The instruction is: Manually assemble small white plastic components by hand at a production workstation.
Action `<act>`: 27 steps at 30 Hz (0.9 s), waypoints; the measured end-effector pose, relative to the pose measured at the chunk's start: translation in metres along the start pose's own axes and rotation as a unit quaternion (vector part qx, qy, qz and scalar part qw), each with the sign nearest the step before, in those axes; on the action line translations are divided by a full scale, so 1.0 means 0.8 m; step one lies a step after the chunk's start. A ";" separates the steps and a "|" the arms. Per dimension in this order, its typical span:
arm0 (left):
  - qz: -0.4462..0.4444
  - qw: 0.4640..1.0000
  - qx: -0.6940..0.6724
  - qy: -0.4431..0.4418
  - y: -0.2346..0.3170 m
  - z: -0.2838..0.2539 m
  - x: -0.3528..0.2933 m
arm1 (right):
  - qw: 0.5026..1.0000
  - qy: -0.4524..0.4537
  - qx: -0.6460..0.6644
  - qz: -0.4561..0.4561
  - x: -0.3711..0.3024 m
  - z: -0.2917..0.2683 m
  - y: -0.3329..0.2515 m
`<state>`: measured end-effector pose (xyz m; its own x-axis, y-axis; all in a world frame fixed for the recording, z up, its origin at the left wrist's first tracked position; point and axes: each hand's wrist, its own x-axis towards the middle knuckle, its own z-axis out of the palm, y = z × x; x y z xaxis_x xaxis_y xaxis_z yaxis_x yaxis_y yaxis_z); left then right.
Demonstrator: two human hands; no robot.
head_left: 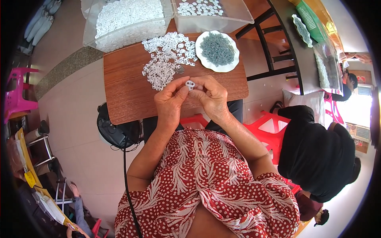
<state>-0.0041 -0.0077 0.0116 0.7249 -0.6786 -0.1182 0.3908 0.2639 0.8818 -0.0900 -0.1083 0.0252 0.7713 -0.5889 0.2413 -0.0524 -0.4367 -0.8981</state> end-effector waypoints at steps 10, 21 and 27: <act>-0.006 1.000 -0.024 -0.011 0.005 -0.002 -0.001 | 0.998 0.030 0.000 -0.049 -0.001 0.004 -0.006; 0.081 0.996 0.046 0.001 0.002 0.004 -0.005 | 0.996 0.061 -0.005 -0.065 -0.007 0.011 -0.012; 0.079 0.996 0.026 0.004 0.011 0.008 -0.012 | 0.995 0.062 -0.004 -0.071 -0.007 0.010 -0.014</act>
<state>-0.0111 -0.0036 0.0235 0.7795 -0.6260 0.0215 0.2407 0.3311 0.9124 -0.0884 -0.0945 0.0308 0.6865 -0.6002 0.4104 0.0459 -0.5275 -0.8483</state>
